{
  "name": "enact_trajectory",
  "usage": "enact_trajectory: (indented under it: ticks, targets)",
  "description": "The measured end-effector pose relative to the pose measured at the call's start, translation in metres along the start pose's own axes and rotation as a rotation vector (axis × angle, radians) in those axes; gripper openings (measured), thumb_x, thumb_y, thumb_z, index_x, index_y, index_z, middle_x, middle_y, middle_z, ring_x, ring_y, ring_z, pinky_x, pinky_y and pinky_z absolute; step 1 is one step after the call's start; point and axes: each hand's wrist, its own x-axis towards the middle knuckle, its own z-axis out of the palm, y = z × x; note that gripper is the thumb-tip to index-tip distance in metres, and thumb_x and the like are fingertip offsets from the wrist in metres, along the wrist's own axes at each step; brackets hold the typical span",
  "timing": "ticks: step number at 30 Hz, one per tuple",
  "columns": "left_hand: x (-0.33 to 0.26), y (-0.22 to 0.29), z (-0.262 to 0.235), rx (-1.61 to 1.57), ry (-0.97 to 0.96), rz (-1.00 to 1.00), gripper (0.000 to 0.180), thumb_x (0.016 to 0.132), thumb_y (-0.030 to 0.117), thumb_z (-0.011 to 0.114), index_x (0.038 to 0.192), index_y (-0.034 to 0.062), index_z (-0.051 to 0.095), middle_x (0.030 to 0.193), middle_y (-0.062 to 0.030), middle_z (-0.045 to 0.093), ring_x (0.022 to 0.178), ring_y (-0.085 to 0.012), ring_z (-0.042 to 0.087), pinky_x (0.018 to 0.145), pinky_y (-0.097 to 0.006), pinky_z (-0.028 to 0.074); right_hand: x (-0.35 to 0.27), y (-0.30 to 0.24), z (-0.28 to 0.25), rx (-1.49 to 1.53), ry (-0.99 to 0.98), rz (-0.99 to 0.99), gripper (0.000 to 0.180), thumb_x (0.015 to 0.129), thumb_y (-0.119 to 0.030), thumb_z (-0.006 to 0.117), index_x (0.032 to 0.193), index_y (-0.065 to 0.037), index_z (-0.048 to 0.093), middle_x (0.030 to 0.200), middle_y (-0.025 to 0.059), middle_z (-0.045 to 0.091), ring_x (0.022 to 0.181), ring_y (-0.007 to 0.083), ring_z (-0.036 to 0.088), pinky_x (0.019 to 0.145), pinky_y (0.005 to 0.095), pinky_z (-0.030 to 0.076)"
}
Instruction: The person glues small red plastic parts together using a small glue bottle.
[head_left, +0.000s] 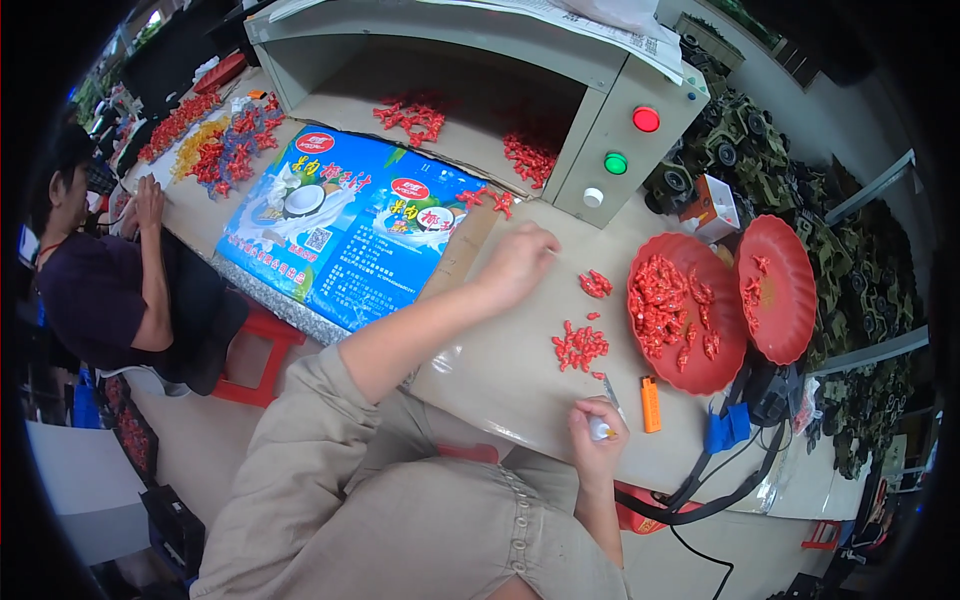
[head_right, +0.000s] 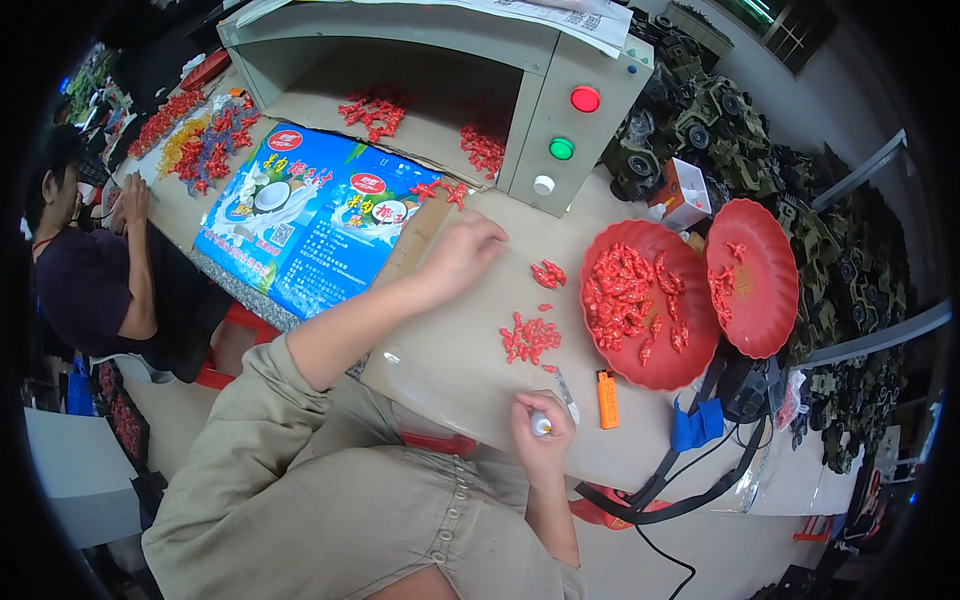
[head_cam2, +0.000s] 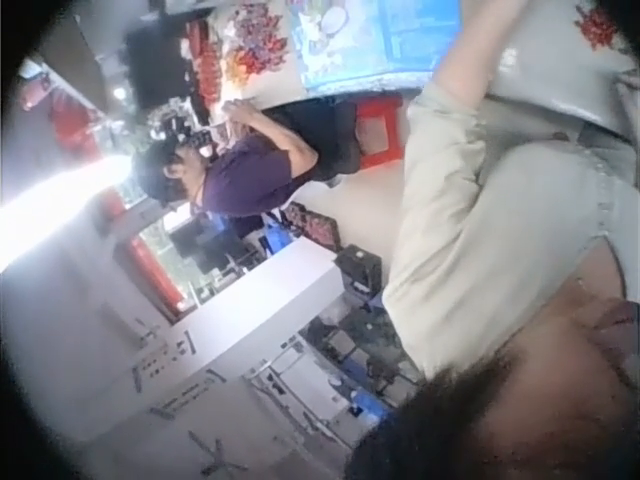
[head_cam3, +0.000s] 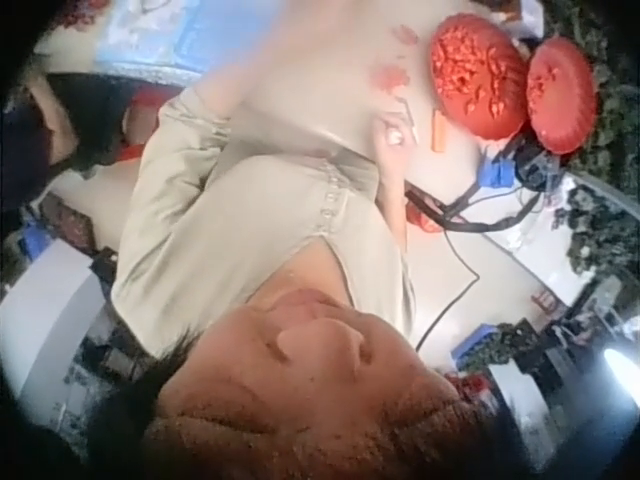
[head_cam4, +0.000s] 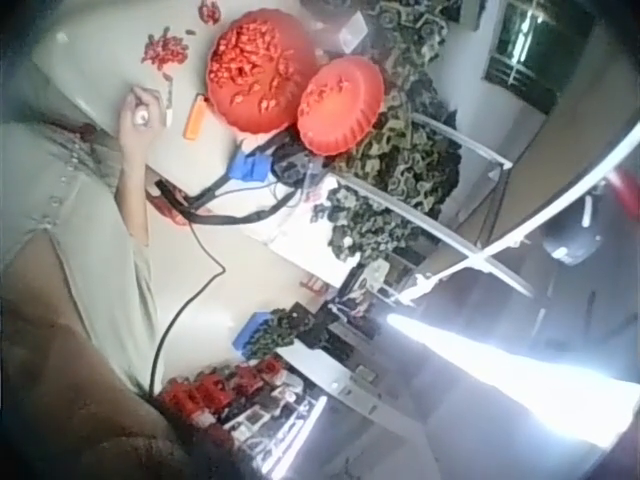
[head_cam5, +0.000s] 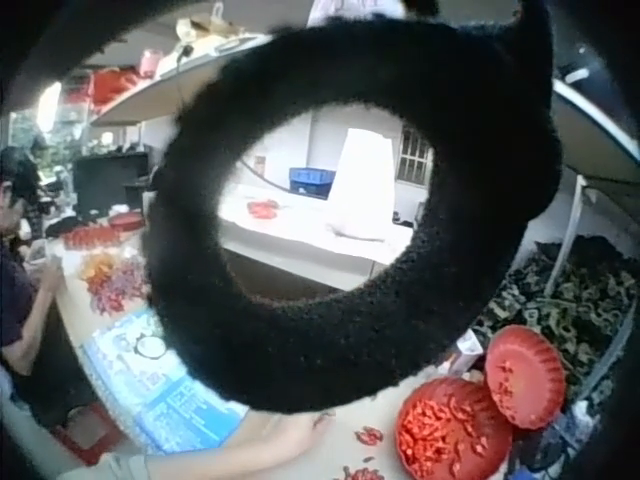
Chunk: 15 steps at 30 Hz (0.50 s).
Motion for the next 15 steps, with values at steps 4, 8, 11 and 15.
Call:
enact_trajectory:
  ticks: [4, 8, 11, 15]
  targets:
    - [0.014, -0.014, -0.052, 0.431, 0.124, -0.101, 0.021, 0.071, 0.020, 0.060, 0.087, 0.0056, 0.057, 0.092, -0.0140, 0.050, 0.093, -0.0294, 0.044, 0.076, -0.038, 0.038, 0.004, -0.007, 0.004, -0.021, -0.010, 0.017, 0.008, 0.068, 0.005, 0.057, 0.075, 0.002, 0.056, 0.068, 0.0054, 0.053, 0.061, 0.0105, 0.048, 0.057, 0.0212, 0.038]
    - [0.025, -0.022, -0.056, 0.668, 0.027, -0.266, 0.037, 0.072, 0.037, 0.059, 0.094, 0.0079, 0.056, 0.098, -0.0135, 0.047, 0.097, -0.0293, 0.039, 0.077, -0.042, 0.034, 0.005, -0.013, 0.005, -0.081, -0.046, -0.041, 0.008, 0.068, 0.005, 0.057, 0.075, 0.002, 0.056, 0.067, 0.0057, 0.052, 0.061, 0.0109, 0.048, 0.056, 0.0214, 0.038]
    - [0.033, -0.024, -0.048, 0.759, -0.043, -0.240, 0.033, 0.073, 0.032, 0.057, 0.095, 0.0074, 0.056, 0.097, -0.0133, 0.048, 0.096, -0.0288, 0.042, 0.075, -0.041, 0.038, 0.003, -0.013, 0.005, -0.112, -0.038, -0.037, 0.008, 0.067, 0.005, 0.056, 0.074, 0.002, 0.056, 0.066, 0.0059, 0.052, 0.060, 0.0113, 0.048, 0.056, 0.0214, 0.037]
    - [0.034, -0.040, -0.043, 0.768, -0.126, -0.085, 0.022, 0.072, 0.020, 0.053, 0.086, 0.0037, 0.055, 0.096, -0.0138, 0.048, 0.090, -0.0268, 0.048, 0.065, -0.037, 0.047, 0.001, -0.010, 0.004, -0.091, -0.017, -0.002, 0.008, 0.067, 0.005, 0.056, 0.074, 0.002, 0.056, 0.066, 0.0059, 0.052, 0.060, 0.0116, 0.049, 0.056, 0.0215, 0.037]
